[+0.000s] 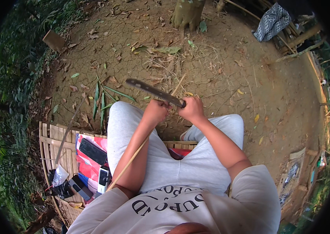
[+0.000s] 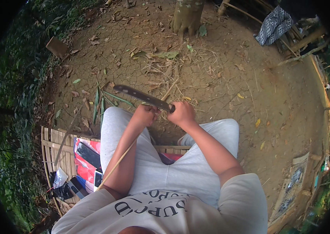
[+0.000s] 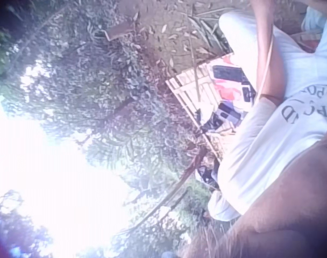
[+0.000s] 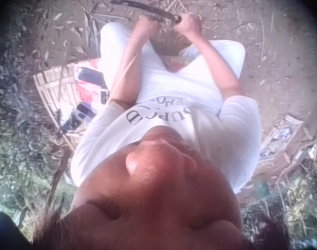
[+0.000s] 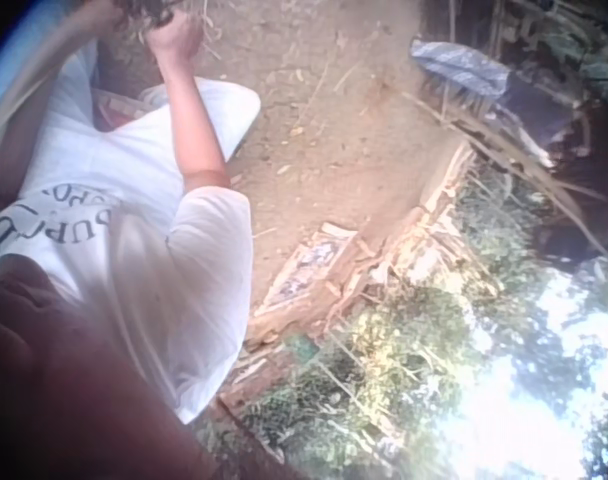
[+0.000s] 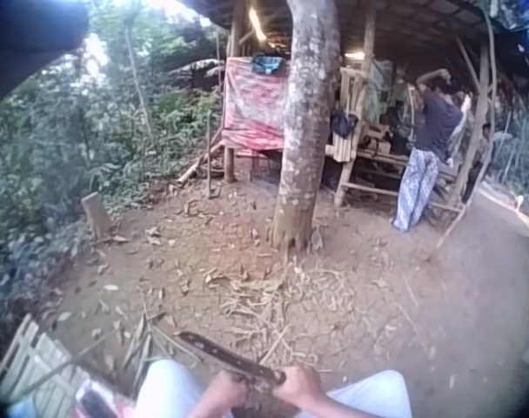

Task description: The person shaves a thin wooden stick using a large blade, repeatedly scraping the surface to remove layers.

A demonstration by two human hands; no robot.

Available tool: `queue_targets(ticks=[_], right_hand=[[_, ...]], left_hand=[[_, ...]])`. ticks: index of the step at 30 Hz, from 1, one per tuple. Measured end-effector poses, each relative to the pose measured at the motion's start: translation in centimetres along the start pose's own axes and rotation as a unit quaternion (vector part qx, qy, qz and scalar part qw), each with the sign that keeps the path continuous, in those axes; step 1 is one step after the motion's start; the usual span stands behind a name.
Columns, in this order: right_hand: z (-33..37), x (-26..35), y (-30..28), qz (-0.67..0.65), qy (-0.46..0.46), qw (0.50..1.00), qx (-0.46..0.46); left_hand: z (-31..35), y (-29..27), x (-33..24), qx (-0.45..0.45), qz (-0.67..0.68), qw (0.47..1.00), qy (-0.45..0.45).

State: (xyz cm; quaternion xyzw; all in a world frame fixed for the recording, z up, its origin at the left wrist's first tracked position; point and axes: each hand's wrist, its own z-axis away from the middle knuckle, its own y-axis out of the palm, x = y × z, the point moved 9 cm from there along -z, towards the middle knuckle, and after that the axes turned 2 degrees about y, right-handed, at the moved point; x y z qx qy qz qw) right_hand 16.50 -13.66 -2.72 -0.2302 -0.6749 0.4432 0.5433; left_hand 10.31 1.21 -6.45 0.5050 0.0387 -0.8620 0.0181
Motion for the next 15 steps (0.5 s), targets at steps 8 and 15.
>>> queue_targets(ticks=[8,15], right_hand=[[-0.5,-0.7,0.5,0.011,0.015,1.000,-0.017],[-2.2,-3.6,-0.5,0.062,0.095,0.993,-0.019]], left_hand=[[-0.1,0.1,0.7,-0.004,-0.012,1.000,-0.012],[-0.3,0.6,0.1,0.016,0.012,0.999,-0.030]])
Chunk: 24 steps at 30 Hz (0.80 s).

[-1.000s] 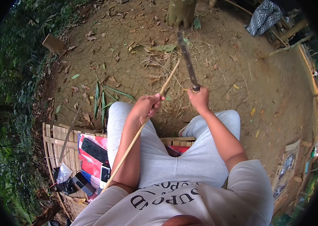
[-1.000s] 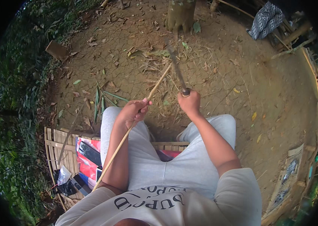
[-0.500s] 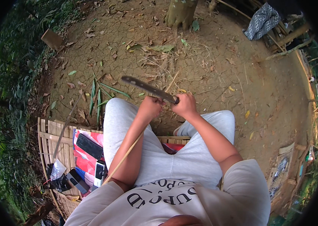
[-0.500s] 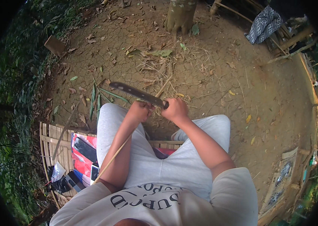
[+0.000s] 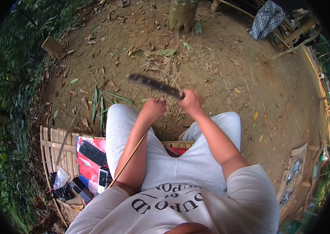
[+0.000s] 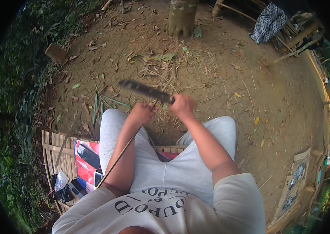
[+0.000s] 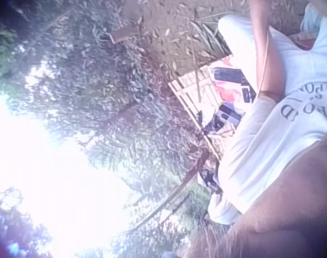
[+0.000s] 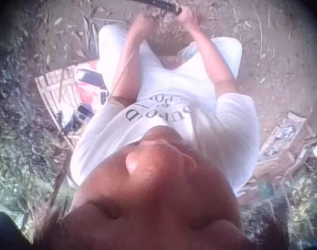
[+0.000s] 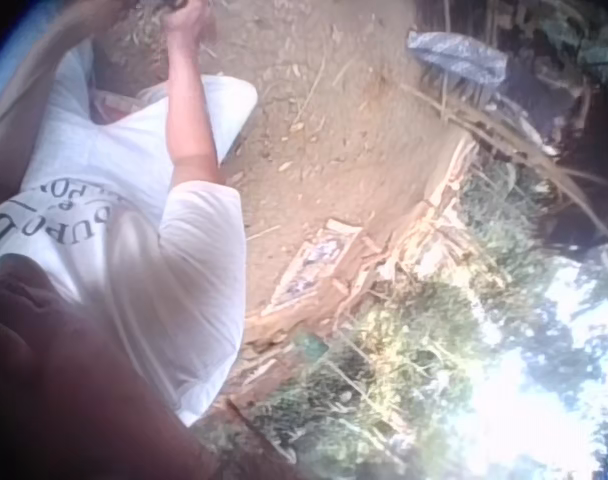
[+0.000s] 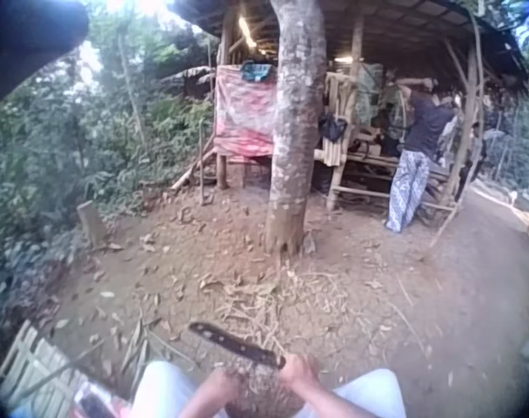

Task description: The person shaves a thin wooden stick using a large blade, repeatedly scraping the surface to remove layers.

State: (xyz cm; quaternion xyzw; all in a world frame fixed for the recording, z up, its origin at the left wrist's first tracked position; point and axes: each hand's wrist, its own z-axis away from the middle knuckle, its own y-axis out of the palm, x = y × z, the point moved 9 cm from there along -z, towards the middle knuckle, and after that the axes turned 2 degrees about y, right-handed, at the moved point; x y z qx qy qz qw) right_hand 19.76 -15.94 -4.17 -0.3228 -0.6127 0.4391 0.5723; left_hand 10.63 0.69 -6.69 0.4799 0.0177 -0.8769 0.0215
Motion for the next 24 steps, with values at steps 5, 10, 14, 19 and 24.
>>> queue_targets(ticks=[5,10,14,19,24], right_hand=[[-4.3,-15.5,-2.6,0.047,0.224,0.972,-0.048],[-3.9,-18.3,-0.8,-0.111,0.281,0.952,-0.058],[-3.0,-10.5,-2.8,-0.220,0.177,0.958,-0.056],[-1.0,-4.0,-6.3,-0.261,0.043,0.963,-0.057],[1.4,0.2,-7.4,-0.209,-0.042,0.977,-0.033]], left_hand=[[5.0,1.5,-1.6,0.114,0.140,0.983,-0.044],[3.0,2.1,-1.2,0.162,0.275,0.942,-0.101],[4.0,3.8,-3.8,0.312,0.453,0.822,-0.147],[4.0,3.4,-4.3,0.317,0.451,0.826,-0.114],[4.2,2.5,-4.4,0.279,0.349,0.893,-0.055]])
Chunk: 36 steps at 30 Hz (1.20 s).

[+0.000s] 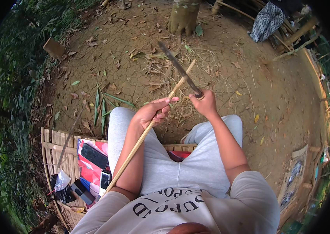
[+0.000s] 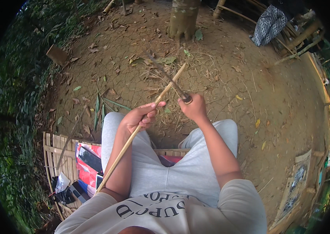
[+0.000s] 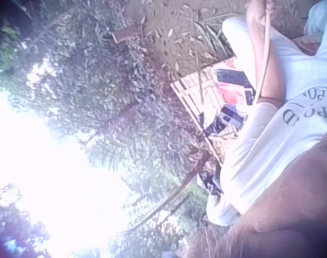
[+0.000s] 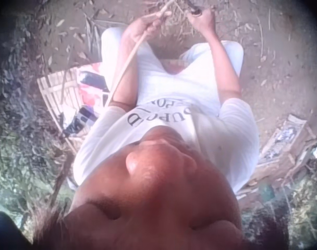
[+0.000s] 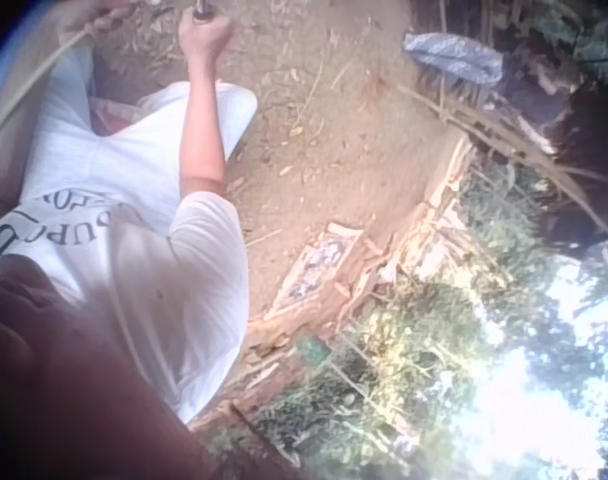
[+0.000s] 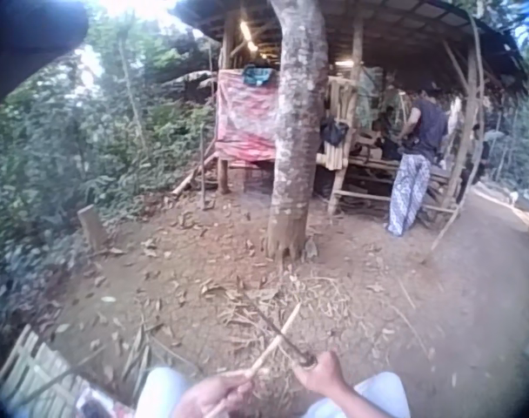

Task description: The person shaves a thin wooden stick using a large blade, repeatedly scraping the surface to remove layers.

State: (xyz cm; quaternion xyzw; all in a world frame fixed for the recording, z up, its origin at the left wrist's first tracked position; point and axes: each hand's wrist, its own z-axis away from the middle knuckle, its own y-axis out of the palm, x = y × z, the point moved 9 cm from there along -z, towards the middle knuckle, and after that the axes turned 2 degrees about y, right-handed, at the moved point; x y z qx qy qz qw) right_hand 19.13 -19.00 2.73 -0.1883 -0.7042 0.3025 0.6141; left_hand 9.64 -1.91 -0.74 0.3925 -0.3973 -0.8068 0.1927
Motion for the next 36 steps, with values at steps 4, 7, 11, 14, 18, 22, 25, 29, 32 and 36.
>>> queue_targets(ticks=[4,7,11,14,18,22,25,29,32,36], right_hand=[[0.8,1.6,0.5,0.022,-0.066,0.998,-0.014],[1.0,1.4,2.0,0.058,-0.086,0.995,-0.008],[1.1,0.5,4.1,0.123,-0.092,0.988,0.007],[0.9,-0.4,5.1,0.129,-0.097,0.987,-0.012],[0.2,-1.1,5.9,0.121,-0.096,0.987,-0.046],[-1.1,-2.2,5.4,0.141,-0.066,0.987,-0.035],[-1.5,-2.6,5.2,0.165,-0.042,0.985,-0.036],[-3.8,-6.2,2.2,0.186,0.080,0.978,-0.054],[-4.6,-9.1,1.0,0.225,0.095,0.969,-0.044],[-3.9,-7.5,1.2,0.210,0.037,0.976,-0.046]], left_hand=[[-0.4,-0.7,0.0,-0.057,-0.102,0.993,0.007],[-0.4,-0.6,0.2,-0.060,-0.123,0.991,0.003],[-0.2,-1.9,0.7,-0.119,-0.175,0.977,0.039],[-0.1,-2.5,1.1,-0.143,-0.182,0.972,0.038],[0.3,-2.1,0.6,-0.157,-0.174,0.972,0.033],[-0.8,-2.8,0.9,-0.143,-0.140,0.979,0.025],[-1.3,-2.7,0.8,-0.146,-0.156,0.976,0.035],[-0.6,-1.4,1.2,-0.129,-0.169,0.977,0.017],[-0.5,-0.9,2.6,-0.131,-0.141,0.981,-0.001],[0.2,-1.5,2.4,-0.124,-0.142,0.982,-0.001]])
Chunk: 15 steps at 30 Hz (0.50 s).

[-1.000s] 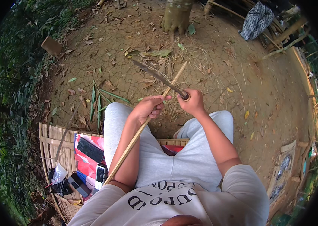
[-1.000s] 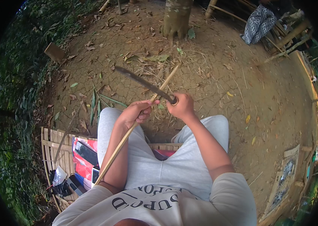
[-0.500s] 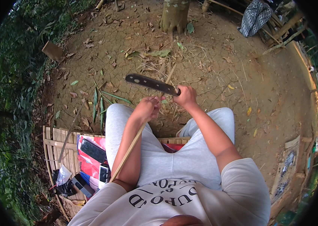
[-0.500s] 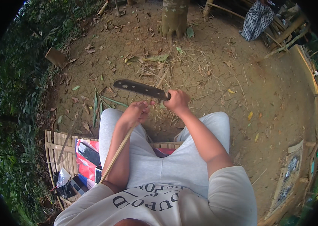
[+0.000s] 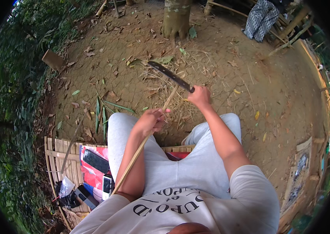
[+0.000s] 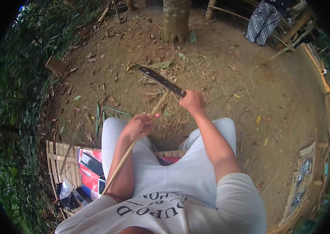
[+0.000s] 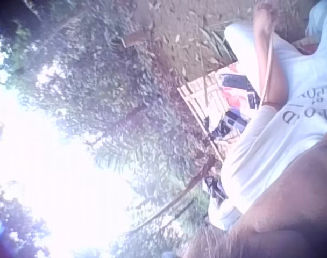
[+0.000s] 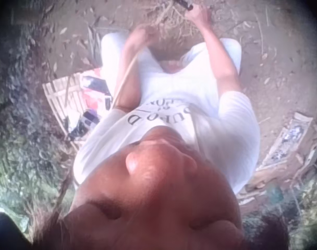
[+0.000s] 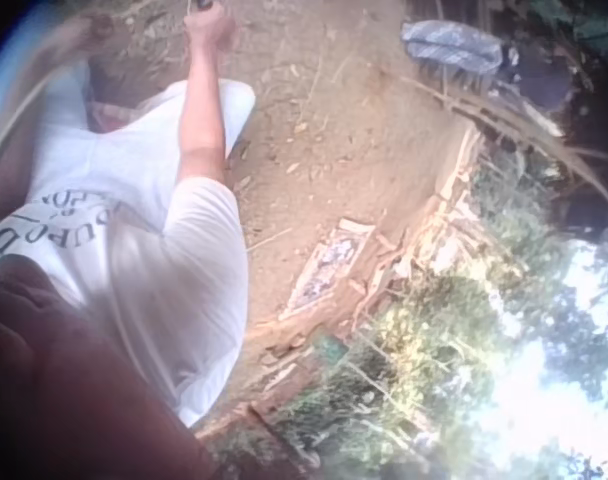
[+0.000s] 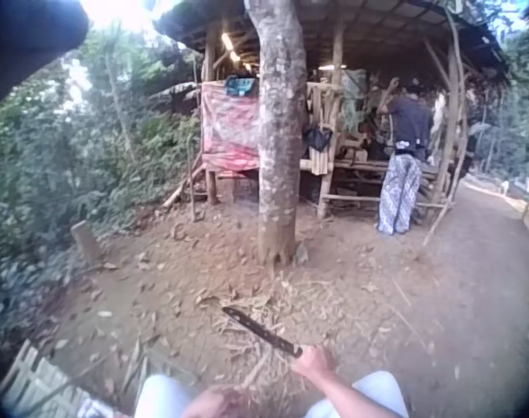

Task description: The person shaves a thin wooden stick using a large blade, repeatedly scraping the surface to remove layers.

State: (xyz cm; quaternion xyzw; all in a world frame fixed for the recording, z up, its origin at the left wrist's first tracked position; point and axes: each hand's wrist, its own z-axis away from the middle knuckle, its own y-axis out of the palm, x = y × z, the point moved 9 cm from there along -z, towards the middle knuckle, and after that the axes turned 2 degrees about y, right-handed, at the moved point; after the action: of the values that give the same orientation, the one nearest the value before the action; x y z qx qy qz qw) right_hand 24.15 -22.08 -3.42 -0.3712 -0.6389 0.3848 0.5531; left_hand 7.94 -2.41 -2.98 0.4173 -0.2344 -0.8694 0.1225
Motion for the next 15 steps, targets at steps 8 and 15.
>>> queue_targets(ticks=[8,15], right_hand=[[0.9,3.3,0.2,-0.017,-0.020,0.999,0.028],[-0.7,-11.2,3.3,-0.146,0.276,0.950,-0.022]], left_hand=[[1.8,-1.0,-1.5,-0.029,-0.018,0.999,0.026],[1.5,-1.5,-1.1,0.003,0.042,0.999,-0.016]])
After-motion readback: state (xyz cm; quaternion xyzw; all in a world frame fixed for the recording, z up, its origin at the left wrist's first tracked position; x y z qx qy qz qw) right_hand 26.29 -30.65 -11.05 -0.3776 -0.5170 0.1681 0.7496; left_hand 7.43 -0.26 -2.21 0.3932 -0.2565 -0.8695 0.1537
